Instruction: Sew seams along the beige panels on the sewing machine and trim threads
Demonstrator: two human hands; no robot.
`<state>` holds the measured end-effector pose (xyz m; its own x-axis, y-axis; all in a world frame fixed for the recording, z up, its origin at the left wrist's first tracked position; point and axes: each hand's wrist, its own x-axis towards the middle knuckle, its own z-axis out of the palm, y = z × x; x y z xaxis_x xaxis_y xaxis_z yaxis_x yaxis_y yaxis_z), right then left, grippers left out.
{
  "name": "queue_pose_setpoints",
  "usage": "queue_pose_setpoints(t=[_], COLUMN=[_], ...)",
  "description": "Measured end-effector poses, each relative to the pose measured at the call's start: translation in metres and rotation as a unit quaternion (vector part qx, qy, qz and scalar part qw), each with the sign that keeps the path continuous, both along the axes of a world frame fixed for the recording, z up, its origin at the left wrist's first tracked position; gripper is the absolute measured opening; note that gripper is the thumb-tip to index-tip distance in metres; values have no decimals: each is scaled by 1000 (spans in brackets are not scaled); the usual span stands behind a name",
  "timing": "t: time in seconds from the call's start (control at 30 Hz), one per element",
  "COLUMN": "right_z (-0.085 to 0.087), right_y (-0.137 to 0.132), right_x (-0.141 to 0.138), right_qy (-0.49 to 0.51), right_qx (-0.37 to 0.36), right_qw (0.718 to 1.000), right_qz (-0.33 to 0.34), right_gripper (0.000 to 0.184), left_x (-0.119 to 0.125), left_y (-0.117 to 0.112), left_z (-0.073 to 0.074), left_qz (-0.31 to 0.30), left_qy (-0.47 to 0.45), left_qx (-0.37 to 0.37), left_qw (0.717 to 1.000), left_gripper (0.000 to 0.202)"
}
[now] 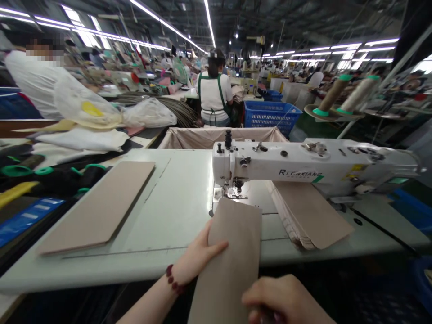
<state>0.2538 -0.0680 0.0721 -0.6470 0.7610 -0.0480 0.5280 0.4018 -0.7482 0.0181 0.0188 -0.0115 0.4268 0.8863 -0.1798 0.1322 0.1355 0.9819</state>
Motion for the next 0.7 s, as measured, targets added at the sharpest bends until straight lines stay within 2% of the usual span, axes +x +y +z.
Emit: queue_pose_setpoints(t=[0.03,0.07,0.13,0.17,0.2,0.27,0.3,0.37,0.5,0.7], right_z=[-8,-18,-38,-48,-55,-66,-69,-71,-75,-86], right_y=[11,22,48,62,76,104,117,140,159,155], right_x=[-3,-6,-15,-22,-28,-43,-50,-59,-58,-48], right_qy=[4,1,-34,-59,-85,-137,-161,-204,-243,-216], right_qx=[5,16,54,77,102,151,171,197,211,218], right_qw=[999,997,990,988,984,973,966,954,941,944], right_qz=[-37,-79,-122,-123,-121,-111,-106,-101,-102,-120], right_gripper=[16,19,27,34,42,54,58,61,65,60], left_x=[-18,-33,-58,-67,-74,-81,-82,-82,-80,-72], left_y=[-6,-11,-16,-16,-14,-6,-1,11,33,60], left_z=[-3,-4,-5,-4,-3,0,2,3,3,0], left_qz=[43,86,131,107,54,-78,-127,-159,-123,-127], left_qy=[70,148,298,356,398,437,445,458,471,448], left_qx=[62,136,281,336,376,405,402,388,372,382], left_qw=[995,976,903,865,835,799,790,784,790,798], left_gripper=[80,84,81,74,68,63,61,56,61,63])
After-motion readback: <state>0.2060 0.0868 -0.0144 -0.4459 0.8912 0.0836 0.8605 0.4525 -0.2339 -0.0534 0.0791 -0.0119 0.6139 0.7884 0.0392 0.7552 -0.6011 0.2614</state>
